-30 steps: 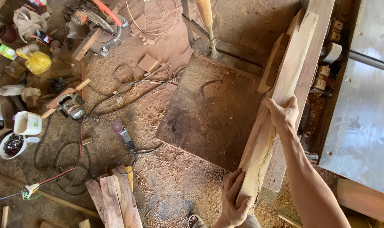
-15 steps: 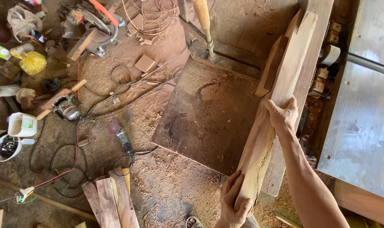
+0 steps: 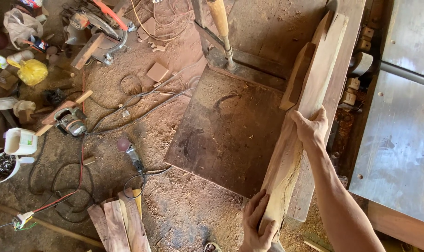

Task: Inspecting and moving wooden planks near a jointer machine in a workshop

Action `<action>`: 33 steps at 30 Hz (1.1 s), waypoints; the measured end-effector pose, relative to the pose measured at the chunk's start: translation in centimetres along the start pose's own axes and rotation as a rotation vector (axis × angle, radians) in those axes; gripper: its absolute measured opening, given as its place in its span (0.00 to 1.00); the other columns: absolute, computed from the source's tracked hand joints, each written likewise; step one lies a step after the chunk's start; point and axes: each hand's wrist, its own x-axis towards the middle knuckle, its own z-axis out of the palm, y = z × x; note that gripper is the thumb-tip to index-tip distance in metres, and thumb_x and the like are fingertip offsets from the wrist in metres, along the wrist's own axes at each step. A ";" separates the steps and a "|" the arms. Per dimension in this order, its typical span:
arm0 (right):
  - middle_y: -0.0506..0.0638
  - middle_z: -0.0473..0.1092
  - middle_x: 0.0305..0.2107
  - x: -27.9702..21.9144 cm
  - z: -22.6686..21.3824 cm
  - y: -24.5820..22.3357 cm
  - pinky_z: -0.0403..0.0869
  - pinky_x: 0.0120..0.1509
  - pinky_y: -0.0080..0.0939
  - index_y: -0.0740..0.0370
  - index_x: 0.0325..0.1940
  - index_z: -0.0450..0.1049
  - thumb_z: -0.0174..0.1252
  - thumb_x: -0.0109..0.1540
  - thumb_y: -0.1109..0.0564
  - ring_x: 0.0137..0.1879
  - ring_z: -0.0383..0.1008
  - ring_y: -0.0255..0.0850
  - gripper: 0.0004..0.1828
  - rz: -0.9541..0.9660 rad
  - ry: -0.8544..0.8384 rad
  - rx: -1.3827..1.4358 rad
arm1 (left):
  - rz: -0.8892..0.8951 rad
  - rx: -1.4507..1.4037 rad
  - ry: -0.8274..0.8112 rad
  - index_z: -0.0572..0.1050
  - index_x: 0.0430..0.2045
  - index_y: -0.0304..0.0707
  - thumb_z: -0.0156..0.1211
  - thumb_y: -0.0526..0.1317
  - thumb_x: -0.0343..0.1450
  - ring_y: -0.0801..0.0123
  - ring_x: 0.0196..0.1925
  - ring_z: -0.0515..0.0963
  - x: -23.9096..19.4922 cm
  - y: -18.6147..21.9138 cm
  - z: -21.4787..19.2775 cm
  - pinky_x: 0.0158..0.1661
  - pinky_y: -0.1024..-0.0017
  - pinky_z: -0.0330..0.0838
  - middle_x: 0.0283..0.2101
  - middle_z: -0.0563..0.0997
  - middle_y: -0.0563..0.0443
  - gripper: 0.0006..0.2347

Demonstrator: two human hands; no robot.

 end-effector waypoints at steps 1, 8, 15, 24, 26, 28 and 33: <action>0.43 0.63 0.30 0.0 0.0 -0.2 0.64 0.31 0.46 0.51 0.39 0.63 0.64 0.50 0.45 0.33 0.61 0.38 0.21 0.013 0.001 -0.012 | -0.006 -0.024 -0.008 0.72 0.62 0.47 0.52 0.60 0.75 0.54 0.65 0.76 0.2 0.1 -0.1 0.58 0.50 0.63 0.67 0.73 0.41 0.25; 0.42 0.63 0.29 0.3 0.1 -0.5 0.64 0.31 0.44 0.50 0.38 0.63 0.64 0.50 0.45 0.32 0.59 0.36 0.20 0.004 0.009 0.004 | 0.037 0.013 0.014 0.72 0.62 0.46 0.51 0.60 0.75 0.57 0.63 0.77 0.5 -0.3 0.4 0.57 0.56 0.60 0.66 0.75 0.40 0.25; 0.44 0.71 0.34 0.6 0.2 -1.0 0.73 0.36 0.45 0.51 0.46 0.69 0.64 0.50 0.48 0.35 0.69 0.38 0.22 0.005 0.002 0.029 | -0.023 -0.015 -0.008 0.73 0.61 0.45 0.52 0.61 0.74 0.54 0.65 0.74 0.9 -0.5 0.5 0.59 0.52 0.57 0.66 0.75 0.40 0.27; 0.44 0.65 0.30 1.3 0.5 0.5 0.65 0.29 0.41 0.51 0.38 0.64 0.67 0.47 0.45 0.33 0.64 0.36 0.23 0.062 0.082 0.020 | -0.044 -0.081 -0.055 0.74 0.60 0.38 0.54 0.60 0.73 0.50 0.65 0.74 0.7 1.2 0.0 0.60 0.47 0.68 0.64 0.73 0.37 0.28; 0.54 0.74 0.45 -0.2 0.1 0.4 0.81 0.36 0.39 0.55 0.65 0.62 0.63 0.52 0.51 0.41 0.77 0.42 0.37 0.069 -0.022 0.104 | -0.155 -0.053 0.041 0.77 0.56 0.37 0.55 0.49 0.63 0.55 0.60 0.80 0.1 3.3 -0.4 0.57 0.53 0.74 0.61 0.79 0.43 0.27; 0.54 0.74 0.47 -2.1 0.3 2.6 0.81 0.41 0.41 0.54 0.66 0.61 0.63 0.52 0.51 0.43 0.77 0.44 0.38 0.061 -0.017 0.117 | 0.061 0.017 0.128 0.78 0.52 0.30 0.51 0.48 0.69 0.51 0.56 0.83 -2.8 0.7 -0.5 0.53 0.56 0.79 0.56 0.81 0.36 0.23; 0.56 0.72 0.49 -11.7 -1.8 2.8 0.85 0.47 0.46 0.52 0.71 0.54 0.63 0.55 0.58 0.44 0.77 0.47 0.42 0.173 -0.159 0.211 | 0.527 0.550 0.399 0.80 0.32 0.27 0.60 0.39 0.70 0.55 0.43 0.87 -11.7 -4.2 -3.2 0.41 0.69 0.88 0.41 0.86 0.45 0.10</action>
